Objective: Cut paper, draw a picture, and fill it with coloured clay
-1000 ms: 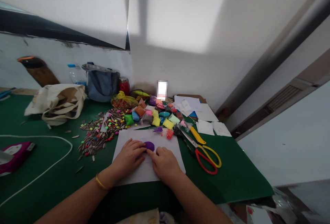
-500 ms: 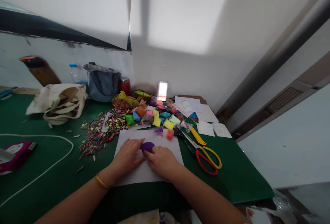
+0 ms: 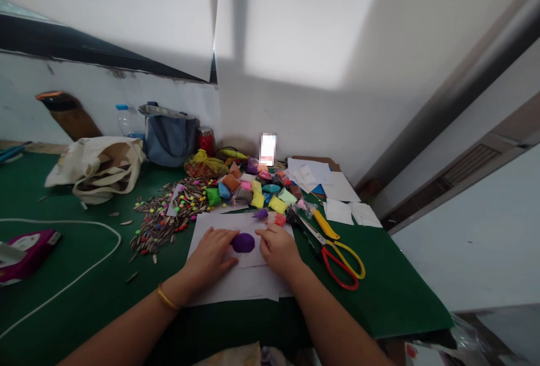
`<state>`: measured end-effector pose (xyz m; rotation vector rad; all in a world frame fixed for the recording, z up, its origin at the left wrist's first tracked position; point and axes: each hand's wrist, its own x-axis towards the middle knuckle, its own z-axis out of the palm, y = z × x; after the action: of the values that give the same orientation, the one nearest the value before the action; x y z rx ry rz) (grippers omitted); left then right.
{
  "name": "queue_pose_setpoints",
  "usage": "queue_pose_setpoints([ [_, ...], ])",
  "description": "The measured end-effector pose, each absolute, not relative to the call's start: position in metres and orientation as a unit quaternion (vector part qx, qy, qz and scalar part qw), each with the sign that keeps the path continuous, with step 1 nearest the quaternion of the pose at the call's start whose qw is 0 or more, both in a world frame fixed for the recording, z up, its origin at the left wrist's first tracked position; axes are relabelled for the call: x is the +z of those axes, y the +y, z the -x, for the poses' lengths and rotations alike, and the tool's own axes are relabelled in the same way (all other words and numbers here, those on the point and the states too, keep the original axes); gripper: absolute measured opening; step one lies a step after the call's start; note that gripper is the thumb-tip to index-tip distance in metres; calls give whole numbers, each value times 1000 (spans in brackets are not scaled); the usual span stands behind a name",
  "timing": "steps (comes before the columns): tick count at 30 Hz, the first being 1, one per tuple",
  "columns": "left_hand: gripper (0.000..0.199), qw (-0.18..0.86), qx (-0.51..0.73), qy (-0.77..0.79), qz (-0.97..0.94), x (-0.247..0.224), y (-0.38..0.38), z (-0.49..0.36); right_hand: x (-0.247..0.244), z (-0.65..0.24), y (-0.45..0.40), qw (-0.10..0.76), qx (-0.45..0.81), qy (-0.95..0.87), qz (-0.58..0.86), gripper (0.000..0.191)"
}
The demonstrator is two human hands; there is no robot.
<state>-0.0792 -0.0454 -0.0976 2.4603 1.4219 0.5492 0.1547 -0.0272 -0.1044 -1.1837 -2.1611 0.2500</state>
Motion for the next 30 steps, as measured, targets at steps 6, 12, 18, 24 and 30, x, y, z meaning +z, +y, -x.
queue_pose_setpoints([
  [6, 50, 101, 162, 438, -878, -100, -47, 77, -108, -161, -27, 278, 120, -836, 458, 28],
  [12, 44, 47, 152, 393, -906, -113, -47, 76, -102, -157, -32, 212, 77, -876, 426, 30],
  [18, 44, 70, 142, 395, -905, -112, -47, 77, -99, -155, -33, 195, 76, -874, 438, 30],
  [24, 43, 111, 146, 406, -895, -106, -49, 74, -99, -152, -32, 192, 97, -869, 446, 35],
  [30, 65, 129, 188, 480, -847, -103, -46, 77, -99, -147, -30, 191, 107, -858, 465, 41],
])
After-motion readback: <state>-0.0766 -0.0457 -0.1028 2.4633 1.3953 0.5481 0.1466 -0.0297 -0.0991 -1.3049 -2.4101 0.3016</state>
